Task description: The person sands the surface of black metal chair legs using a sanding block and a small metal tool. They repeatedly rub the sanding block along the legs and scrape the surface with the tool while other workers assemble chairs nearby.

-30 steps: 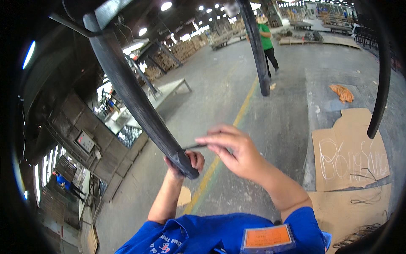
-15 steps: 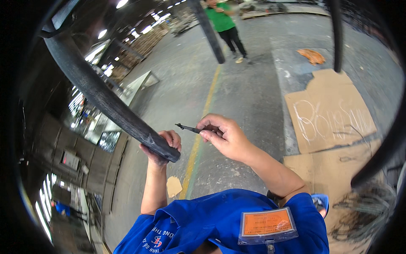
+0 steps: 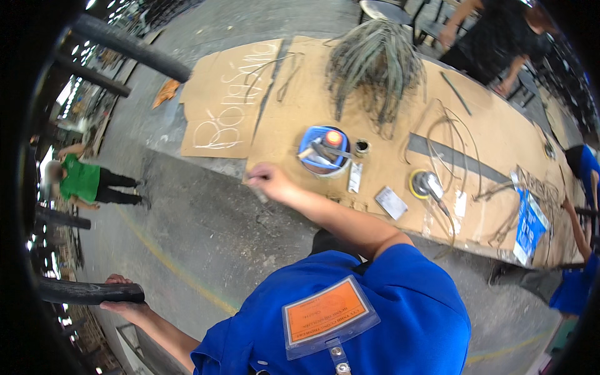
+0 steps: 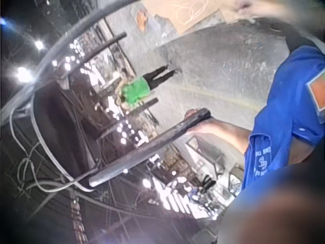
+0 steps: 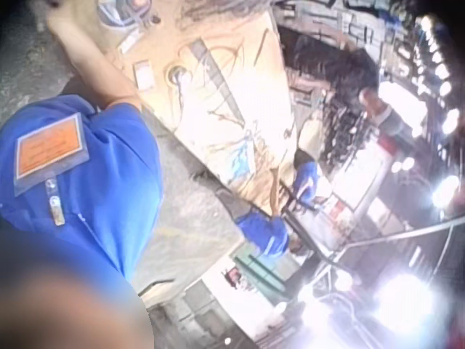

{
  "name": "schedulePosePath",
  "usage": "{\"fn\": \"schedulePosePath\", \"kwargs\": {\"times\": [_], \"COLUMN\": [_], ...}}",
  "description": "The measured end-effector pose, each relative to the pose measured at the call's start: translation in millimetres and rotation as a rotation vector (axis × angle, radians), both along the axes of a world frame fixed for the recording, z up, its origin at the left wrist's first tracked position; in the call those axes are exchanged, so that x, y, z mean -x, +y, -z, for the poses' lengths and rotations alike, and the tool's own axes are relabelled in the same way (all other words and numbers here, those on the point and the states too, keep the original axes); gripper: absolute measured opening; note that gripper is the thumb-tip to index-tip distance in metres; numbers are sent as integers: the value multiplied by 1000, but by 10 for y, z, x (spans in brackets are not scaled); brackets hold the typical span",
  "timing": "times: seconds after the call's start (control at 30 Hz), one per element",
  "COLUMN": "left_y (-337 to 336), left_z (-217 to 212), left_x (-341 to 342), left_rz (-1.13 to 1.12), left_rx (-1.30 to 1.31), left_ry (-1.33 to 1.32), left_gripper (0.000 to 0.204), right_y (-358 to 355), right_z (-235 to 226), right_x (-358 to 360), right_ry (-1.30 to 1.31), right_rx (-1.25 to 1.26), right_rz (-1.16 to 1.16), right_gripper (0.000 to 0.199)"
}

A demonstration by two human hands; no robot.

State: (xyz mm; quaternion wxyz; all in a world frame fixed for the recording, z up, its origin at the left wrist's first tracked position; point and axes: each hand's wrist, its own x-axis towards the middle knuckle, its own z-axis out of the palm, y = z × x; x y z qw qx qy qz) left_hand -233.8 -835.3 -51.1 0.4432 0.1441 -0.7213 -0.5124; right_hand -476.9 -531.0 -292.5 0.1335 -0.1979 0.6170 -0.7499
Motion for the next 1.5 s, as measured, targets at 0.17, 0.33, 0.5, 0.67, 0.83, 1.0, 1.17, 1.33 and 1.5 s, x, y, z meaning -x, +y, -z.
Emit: {"fn": "schedulePosePath", "kwargs": {"times": [0.17, 0.33, 0.5, 0.67, 0.83, 1.0, 1.17, 1.33, 1.5], "left_y": [-53, -97, -196, -233, -204, -154, -159, -217, -323], "left_z": [28, 37, 52, 54, 32, 40, 15, 17, 119], "left_x": [117, 168, 168, 120, 165, 198, 241, 186, 117], "left_rz": [-38, -55, -39, -66, -44, -34, -19, -10, -183], "left_rx": [-19, 37, 13, 15, 7, -4, -13, 21, 12], "left_ry": [27, 9, 25, 21, 62, 48, 39, 15, 18], "left_gripper": [74, 74, 71, 75, 75, 76, 78, 82, 82], "right_y": [1576, 2410, 2471, 2408, 2473, 2387, 2432, 2923, 2970], "right_z": [994, 1528, 1768, 1863, 1798, 1804, 1882, 1899, 2042], "right_x": [243, 642, 693, 648, 905, 1231, 1242, 582, -426], "right_ry": [-268, -540, -689, -590, -417, -347, -366, -249, -268], "right_rx": [-208, -491, -351, -378, -636, -872, -972, -1090, -1521], "right_rz": [664, 925, 940, 883, 811, 791, 846, 796, 209], "right_gripper": [12, 9, 6, 7, 11, 17, 23, 27, 66]}}
